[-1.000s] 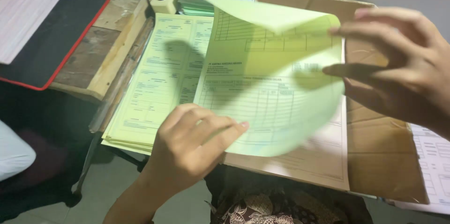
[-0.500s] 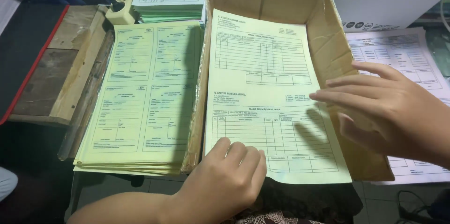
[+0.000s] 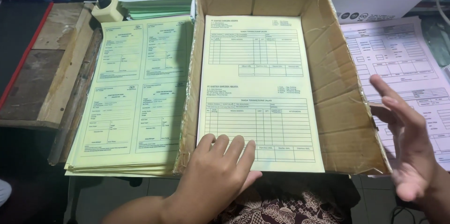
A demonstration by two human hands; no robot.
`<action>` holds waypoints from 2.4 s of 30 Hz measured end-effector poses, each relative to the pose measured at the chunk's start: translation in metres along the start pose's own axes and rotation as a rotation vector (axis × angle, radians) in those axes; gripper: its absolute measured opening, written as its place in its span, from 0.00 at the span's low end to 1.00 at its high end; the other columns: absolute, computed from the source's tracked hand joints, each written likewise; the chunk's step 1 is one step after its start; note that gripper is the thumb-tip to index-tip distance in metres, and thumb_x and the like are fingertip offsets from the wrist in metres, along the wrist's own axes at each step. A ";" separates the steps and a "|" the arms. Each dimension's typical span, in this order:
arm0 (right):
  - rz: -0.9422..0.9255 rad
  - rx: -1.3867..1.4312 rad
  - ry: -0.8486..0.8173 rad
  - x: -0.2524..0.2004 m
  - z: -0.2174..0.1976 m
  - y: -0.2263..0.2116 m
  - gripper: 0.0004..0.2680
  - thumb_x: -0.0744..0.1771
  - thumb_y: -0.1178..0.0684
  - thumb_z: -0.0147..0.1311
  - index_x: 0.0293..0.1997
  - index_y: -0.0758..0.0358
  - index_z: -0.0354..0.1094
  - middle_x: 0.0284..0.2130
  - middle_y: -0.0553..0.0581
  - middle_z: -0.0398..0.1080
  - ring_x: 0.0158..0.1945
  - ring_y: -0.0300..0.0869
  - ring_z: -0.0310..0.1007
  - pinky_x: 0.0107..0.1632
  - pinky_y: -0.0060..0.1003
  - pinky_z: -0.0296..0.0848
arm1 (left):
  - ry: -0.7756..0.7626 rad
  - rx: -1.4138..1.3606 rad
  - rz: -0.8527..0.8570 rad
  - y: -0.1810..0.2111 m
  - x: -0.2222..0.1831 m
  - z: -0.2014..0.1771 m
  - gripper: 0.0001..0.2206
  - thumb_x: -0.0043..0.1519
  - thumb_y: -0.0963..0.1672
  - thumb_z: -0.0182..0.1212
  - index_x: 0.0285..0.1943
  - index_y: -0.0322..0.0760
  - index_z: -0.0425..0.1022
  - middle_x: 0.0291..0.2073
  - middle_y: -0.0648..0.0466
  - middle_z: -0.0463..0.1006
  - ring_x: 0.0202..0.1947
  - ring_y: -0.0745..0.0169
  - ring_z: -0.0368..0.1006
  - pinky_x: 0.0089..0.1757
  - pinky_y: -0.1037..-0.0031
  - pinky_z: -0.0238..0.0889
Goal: Organizing and placing printed forms into a cardboard box
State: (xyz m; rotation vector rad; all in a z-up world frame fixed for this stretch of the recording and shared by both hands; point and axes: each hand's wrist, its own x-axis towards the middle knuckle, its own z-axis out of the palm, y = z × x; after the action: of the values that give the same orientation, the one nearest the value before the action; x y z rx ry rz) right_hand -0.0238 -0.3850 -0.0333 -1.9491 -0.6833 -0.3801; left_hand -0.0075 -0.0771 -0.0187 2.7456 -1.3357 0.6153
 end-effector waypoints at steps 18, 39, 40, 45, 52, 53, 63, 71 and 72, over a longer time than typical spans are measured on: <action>-0.110 -0.461 -0.300 0.008 0.017 -0.003 0.42 0.56 0.37 0.63 0.66 0.57 0.26 0.63 0.79 0.34 0.50 0.61 0.67 0.41 0.42 0.70 | -0.018 -0.402 0.106 0.028 0.040 0.017 0.19 0.56 0.52 0.53 0.51 0.38 0.62 0.51 0.40 0.64 0.52 0.42 0.58 0.52 0.49 0.47; 0.188 -0.337 -0.428 -0.002 -0.006 -0.012 0.41 0.54 0.41 0.67 0.65 0.61 0.33 0.60 0.71 0.49 0.61 0.56 0.55 0.56 0.41 0.60 | -0.010 -0.673 0.042 0.024 0.041 0.023 0.18 0.60 0.51 0.46 0.53 0.39 0.66 0.50 0.46 0.65 0.53 0.44 0.57 0.54 0.49 0.42; 0.195 -0.337 -0.424 -0.002 -0.009 -0.011 0.41 0.54 0.41 0.67 0.65 0.61 0.33 0.60 0.71 0.49 0.61 0.56 0.55 0.56 0.41 0.60 | -0.014 -0.678 0.048 0.026 0.040 0.024 0.18 0.60 0.51 0.46 0.53 0.39 0.66 0.50 0.46 0.65 0.53 0.44 0.57 0.54 0.49 0.42; -0.029 -0.288 -0.468 0.003 -0.032 0.000 0.40 0.58 0.38 0.53 0.64 0.43 0.11 0.43 0.71 0.65 0.25 0.41 0.68 0.24 0.30 0.75 | 0.015 -0.546 0.066 0.026 0.044 0.025 0.17 0.58 0.51 0.52 0.49 0.41 0.67 0.48 0.48 0.64 0.50 0.47 0.59 0.52 0.53 0.47; 0.086 -0.464 -0.325 0.001 -0.058 0.018 0.14 0.60 0.44 0.38 0.38 0.60 0.66 0.22 0.50 0.69 0.26 0.41 0.68 0.32 0.36 0.65 | 0.005 -0.409 0.095 0.030 0.046 0.022 0.17 0.58 0.53 0.51 0.50 0.43 0.68 0.49 0.47 0.67 0.51 0.46 0.61 0.50 0.49 0.48; 0.119 -0.572 -0.318 0.000 -0.055 0.018 0.09 0.61 0.45 0.43 0.30 0.56 0.63 0.18 0.47 0.65 0.22 0.39 0.63 0.28 0.34 0.62 | 0.006 -0.386 0.095 0.030 0.048 0.021 0.16 0.57 0.53 0.52 0.48 0.44 0.68 0.47 0.47 0.68 0.49 0.47 0.62 0.50 0.49 0.48; 0.066 -0.428 -0.215 0.002 -0.042 -0.006 0.07 0.60 0.55 0.47 0.38 0.62 0.67 0.25 0.51 0.72 0.29 0.40 0.71 0.36 0.35 0.69 | -0.197 0.244 -0.191 -0.050 -0.030 -0.014 0.44 0.28 0.73 0.45 0.51 0.60 0.67 0.54 0.59 0.69 0.55 0.55 0.66 0.55 0.53 0.58; 0.091 -0.346 -0.363 0.010 -0.016 -0.022 0.13 0.60 0.56 0.49 0.47 0.67 0.62 0.31 0.56 0.72 0.34 0.43 0.73 0.40 0.36 0.73 | -0.116 -0.023 -0.406 -0.051 -0.085 0.019 0.42 0.38 0.63 0.43 0.60 0.39 0.57 0.65 0.49 0.54 0.68 0.44 0.42 0.66 0.56 0.24; 0.113 -0.257 -0.371 0.015 -0.011 -0.035 0.16 0.61 0.53 0.51 0.52 0.66 0.59 0.35 0.57 0.73 0.37 0.45 0.74 0.39 0.38 0.72 | -0.082 -0.282 -0.516 -0.042 -0.084 0.025 0.30 0.49 0.56 0.46 0.55 0.37 0.59 0.66 0.54 0.51 0.69 0.65 0.35 0.66 0.64 0.07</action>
State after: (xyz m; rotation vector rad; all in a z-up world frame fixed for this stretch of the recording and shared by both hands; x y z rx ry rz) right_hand -0.0326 -0.3779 0.0043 -2.3216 -0.7844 -0.0339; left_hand -0.0140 0.0075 -0.0664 2.7248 -0.6085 0.2570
